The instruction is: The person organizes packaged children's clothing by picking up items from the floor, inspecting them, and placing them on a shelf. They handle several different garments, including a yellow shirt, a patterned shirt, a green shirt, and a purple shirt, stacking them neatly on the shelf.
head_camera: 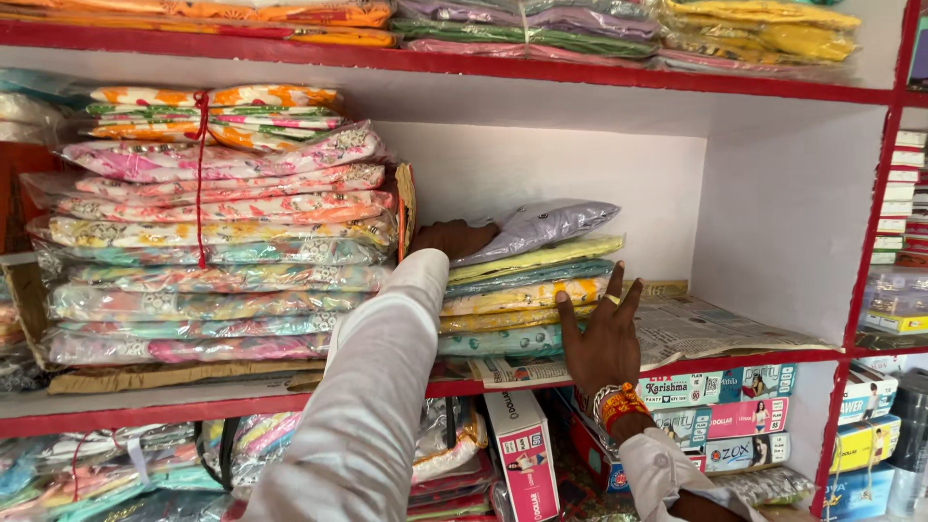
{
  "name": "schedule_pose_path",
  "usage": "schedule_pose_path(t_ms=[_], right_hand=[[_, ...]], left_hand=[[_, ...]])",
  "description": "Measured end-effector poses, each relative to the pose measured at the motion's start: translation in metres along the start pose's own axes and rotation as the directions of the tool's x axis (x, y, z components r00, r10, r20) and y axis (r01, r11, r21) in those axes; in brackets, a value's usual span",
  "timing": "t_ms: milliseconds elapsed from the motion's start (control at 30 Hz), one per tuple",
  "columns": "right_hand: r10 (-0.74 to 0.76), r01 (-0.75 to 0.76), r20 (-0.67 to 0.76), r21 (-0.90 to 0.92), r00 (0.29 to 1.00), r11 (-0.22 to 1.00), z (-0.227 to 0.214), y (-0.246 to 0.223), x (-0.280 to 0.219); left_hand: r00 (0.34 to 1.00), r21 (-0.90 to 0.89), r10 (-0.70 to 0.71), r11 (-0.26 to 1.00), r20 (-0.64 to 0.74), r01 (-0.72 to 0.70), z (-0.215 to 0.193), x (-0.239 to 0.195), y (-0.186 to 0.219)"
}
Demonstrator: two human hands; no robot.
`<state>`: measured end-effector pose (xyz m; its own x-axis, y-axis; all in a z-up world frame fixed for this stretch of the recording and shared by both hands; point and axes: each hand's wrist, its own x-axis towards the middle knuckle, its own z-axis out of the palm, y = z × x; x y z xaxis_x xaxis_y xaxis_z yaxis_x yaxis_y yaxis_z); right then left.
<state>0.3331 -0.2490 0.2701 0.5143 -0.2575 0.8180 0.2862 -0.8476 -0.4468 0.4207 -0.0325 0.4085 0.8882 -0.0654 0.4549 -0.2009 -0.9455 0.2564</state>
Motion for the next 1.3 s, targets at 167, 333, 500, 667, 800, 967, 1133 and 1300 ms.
schedule_pose_path(t_ms=[167,333,500,667,800,967,1133,1300], right_hand=[[0.146,-0.151,0.06,0.076,0.987,0.986,-0.002,-0.006,0.001],[0.106,-0.106,0.016,0.061,0.994,0.992,0.006,0.0,0.001],[0.119,-0.121,0.034,0.054,0.992,0.991,0.005,0.0,0.001],[0.157,-0.161,0.08,0.045,0.984,0.986,0.01,0.005,0.003],[0.092,-0.093,0.016,0.217,0.996,0.972,0.027,0.025,0.015],[0.372,-0.496,0.363,0.781,0.855,0.379,0.033,0.062,0.059],[0.25,-0.445,0.37,0.775,0.895,0.449,0.015,0.082,0.077],[0.041,-0.43,0.511,0.674,0.858,0.6,0.02,0.053,0.071]], left_hand=[[0.979,0.112,0.034,0.994,-0.203,-0.011,-0.008,-0.025,0.023],[0.598,0.411,0.486,0.871,-0.637,-0.27,0.005,-0.078,0.057],[0.567,0.327,0.563,0.821,-0.601,-0.468,0.049,-0.164,0.027],[0.661,0.238,0.535,0.839,-0.526,-0.489,0.059,-0.179,0.005],[0.677,0.248,0.515,0.854,-0.526,-0.457,0.062,-0.179,0.006],[0.658,0.237,0.507,0.856,-0.557,-0.459,0.061,-0.179,0.007],[0.699,0.209,0.478,0.874,-0.531,-0.439,0.058,-0.179,0.009],[0.735,0.215,0.464,0.885,-0.494,-0.413,0.056,-0.178,0.011]])
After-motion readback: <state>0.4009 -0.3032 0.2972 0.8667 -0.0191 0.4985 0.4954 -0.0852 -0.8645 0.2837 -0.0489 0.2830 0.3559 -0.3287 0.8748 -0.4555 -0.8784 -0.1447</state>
